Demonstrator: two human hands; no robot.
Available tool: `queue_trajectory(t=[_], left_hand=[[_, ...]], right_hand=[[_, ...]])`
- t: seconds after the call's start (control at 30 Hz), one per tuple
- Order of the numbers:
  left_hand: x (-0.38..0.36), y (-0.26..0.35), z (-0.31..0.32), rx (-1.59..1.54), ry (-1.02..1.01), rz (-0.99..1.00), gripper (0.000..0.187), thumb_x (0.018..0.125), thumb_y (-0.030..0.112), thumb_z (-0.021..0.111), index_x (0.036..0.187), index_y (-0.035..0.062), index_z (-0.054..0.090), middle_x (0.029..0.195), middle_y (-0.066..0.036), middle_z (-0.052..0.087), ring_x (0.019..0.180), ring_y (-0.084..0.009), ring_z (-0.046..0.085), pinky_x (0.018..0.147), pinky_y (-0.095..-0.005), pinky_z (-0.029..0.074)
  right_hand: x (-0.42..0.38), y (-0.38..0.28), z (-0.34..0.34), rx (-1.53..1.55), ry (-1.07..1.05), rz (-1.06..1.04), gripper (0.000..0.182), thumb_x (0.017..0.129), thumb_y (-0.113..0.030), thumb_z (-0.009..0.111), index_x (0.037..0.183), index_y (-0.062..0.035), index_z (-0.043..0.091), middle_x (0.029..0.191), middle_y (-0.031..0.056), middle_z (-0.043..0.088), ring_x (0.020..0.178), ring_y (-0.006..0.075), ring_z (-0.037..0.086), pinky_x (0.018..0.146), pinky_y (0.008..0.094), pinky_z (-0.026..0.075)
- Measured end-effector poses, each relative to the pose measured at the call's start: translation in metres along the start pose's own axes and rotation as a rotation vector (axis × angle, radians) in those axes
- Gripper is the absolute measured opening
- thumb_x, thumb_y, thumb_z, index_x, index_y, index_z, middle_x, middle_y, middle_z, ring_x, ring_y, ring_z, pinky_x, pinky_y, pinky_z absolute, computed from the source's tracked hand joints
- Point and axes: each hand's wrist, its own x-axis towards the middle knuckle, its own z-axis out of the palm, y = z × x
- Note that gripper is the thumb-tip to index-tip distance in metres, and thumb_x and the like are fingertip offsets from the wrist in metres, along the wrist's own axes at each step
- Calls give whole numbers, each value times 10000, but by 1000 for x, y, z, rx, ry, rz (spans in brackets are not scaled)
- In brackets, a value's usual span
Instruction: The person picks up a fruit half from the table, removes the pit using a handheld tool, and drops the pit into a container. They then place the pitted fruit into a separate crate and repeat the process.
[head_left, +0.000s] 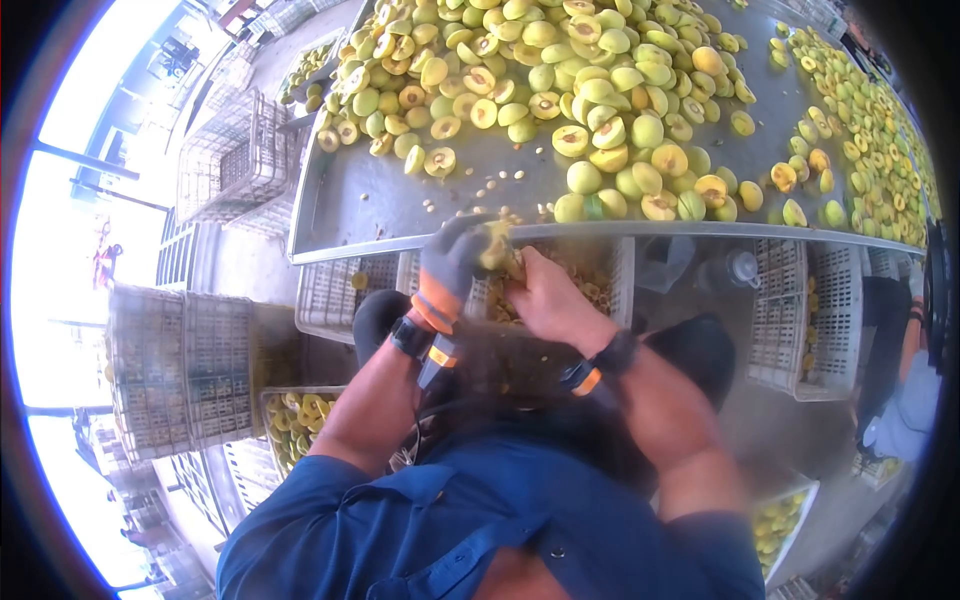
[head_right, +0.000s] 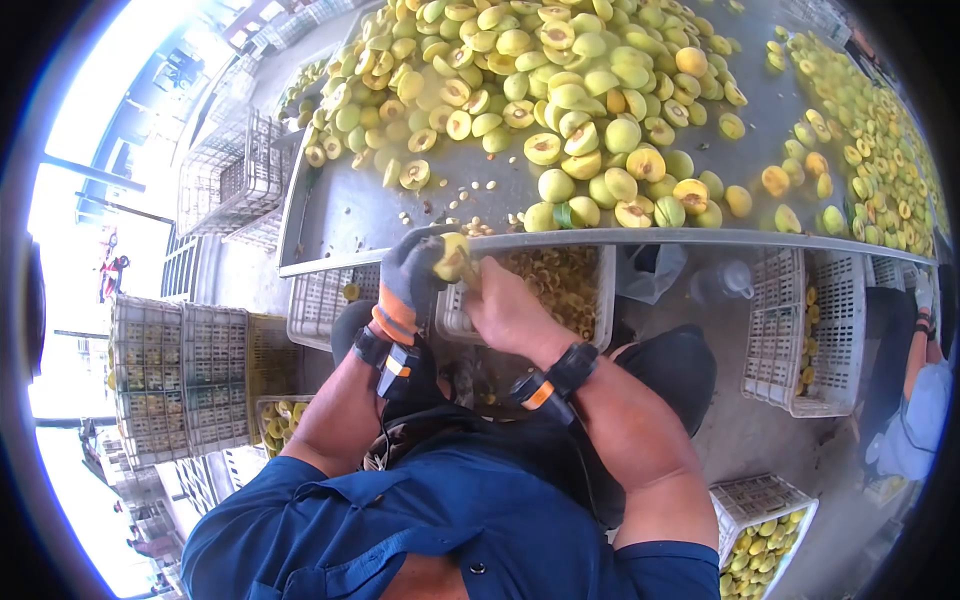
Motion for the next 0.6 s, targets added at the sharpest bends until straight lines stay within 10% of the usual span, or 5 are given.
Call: queue_trajectory(t=[0.6], left_hand=[[15, -20, -7, 73, -25, 99, 274, 1026, 189, 654, 1201, 1, 747, 1035, -74, 744, 864, -141, 696, 735, -299, 600]], right_hand=[[5, 5, 4, 30, -30, -21, 246, 964, -144, 583, 1106, 47, 524, 1023, 380, 697, 1012, 558, 680, 892, 609, 511]])
